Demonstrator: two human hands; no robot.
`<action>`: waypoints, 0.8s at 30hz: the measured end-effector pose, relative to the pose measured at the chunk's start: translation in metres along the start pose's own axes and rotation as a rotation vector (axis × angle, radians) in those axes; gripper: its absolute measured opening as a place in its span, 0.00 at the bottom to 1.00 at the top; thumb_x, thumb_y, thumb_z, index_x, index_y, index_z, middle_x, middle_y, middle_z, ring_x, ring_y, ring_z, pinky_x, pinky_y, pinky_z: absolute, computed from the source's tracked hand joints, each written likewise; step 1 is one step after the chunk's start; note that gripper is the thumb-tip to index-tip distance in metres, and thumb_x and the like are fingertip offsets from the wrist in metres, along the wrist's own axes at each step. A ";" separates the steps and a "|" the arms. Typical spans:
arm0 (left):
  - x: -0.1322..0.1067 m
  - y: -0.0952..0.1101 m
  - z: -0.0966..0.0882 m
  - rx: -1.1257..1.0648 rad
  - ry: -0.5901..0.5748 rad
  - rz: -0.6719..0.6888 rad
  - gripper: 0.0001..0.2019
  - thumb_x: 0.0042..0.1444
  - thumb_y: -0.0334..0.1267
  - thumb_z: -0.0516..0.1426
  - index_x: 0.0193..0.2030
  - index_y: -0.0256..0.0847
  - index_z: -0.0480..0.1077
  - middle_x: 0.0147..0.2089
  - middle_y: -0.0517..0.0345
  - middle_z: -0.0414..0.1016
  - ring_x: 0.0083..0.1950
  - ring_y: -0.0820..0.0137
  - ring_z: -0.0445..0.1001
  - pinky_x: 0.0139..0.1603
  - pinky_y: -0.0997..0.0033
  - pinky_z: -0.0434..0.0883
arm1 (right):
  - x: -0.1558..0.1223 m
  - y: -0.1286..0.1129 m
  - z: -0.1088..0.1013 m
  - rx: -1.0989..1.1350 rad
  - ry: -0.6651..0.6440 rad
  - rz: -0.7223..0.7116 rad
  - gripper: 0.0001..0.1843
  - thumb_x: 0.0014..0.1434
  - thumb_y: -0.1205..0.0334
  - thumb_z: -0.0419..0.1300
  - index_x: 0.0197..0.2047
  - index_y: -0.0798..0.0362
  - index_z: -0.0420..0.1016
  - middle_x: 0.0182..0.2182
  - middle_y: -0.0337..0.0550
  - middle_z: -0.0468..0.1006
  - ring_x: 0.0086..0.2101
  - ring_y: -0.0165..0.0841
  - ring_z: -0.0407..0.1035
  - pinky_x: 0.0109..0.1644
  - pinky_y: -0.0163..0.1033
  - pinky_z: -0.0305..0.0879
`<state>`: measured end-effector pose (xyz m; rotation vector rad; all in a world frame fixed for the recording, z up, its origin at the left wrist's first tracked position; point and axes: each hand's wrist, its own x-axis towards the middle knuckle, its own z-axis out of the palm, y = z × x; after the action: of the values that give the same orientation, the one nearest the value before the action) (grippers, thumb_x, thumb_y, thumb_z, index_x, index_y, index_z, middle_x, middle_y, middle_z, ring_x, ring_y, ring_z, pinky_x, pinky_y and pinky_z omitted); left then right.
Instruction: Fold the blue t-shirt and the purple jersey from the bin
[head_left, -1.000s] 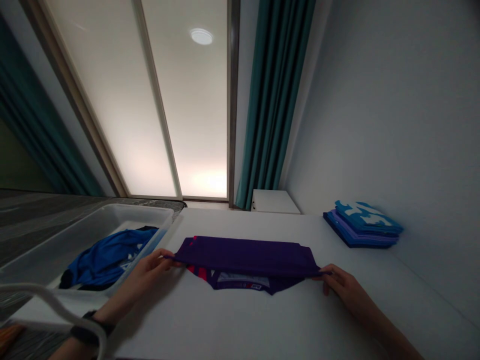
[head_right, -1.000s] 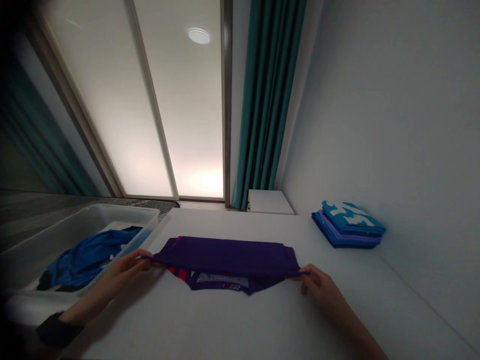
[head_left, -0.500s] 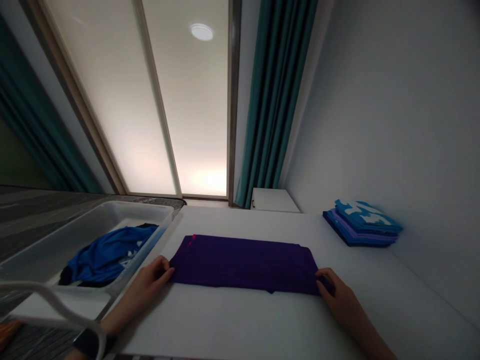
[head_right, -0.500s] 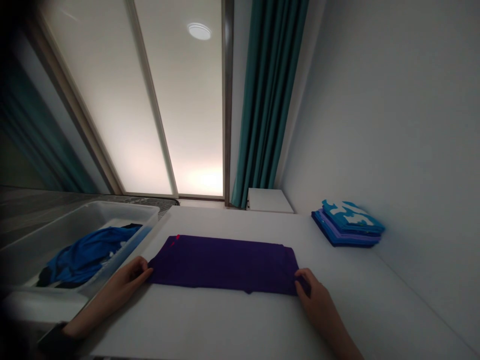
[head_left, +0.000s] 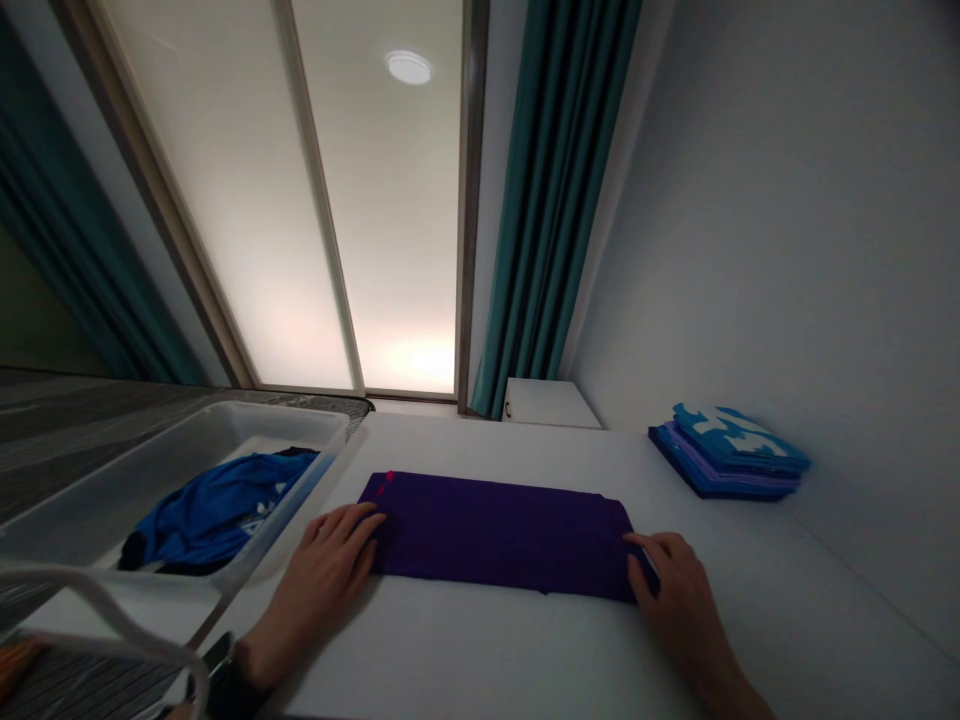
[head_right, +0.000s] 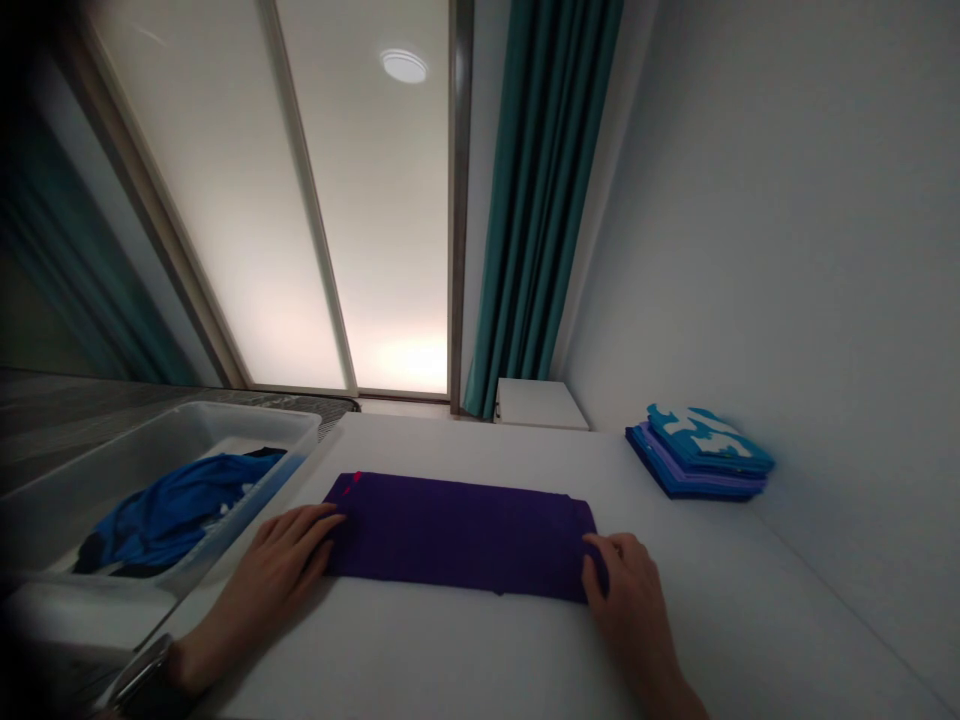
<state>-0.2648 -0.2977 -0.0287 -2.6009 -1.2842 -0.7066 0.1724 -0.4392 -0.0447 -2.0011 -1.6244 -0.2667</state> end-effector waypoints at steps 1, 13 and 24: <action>0.006 0.012 0.003 0.004 -0.020 0.054 0.18 0.63 0.37 0.49 0.57 0.44 0.70 0.58 0.51 0.73 0.58 0.58 0.69 0.58 0.56 0.64 | 0.004 -0.011 0.002 -0.043 -0.018 -0.021 0.21 0.61 0.54 0.48 0.48 0.56 0.74 0.42 0.56 0.72 0.43 0.45 0.68 0.50 0.51 0.64; 0.070 0.121 0.063 -0.052 -0.203 0.159 0.25 0.66 0.38 0.43 0.68 0.36 0.57 0.70 0.49 0.57 0.71 0.63 0.53 0.69 0.57 0.54 | 0.050 -0.150 0.065 -0.067 -0.507 -0.215 0.31 0.66 0.62 0.36 0.71 0.63 0.48 0.70 0.49 0.46 0.68 0.38 0.39 0.70 0.52 0.37; 0.088 0.119 0.075 -0.041 -0.224 0.092 0.26 0.65 0.38 0.42 0.68 0.34 0.57 0.70 0.47 0.57 0.71 0.62 0.53 0.69 0.55 0.54 | 0.071 -0.142 0.075 -0.073 -0.504 -0.244 0.31 0.67 0.60 0.36 0.70 0.64 0.49 0.69 0.51 0.48 0.68 0.37 0.40 0.70 0.52 0.35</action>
<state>-0.0998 -0.2840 -0.0447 -2.8170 -1.2071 -0.4405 0.0418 -0.3228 -0.0333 -2.0299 -2.2017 0.1060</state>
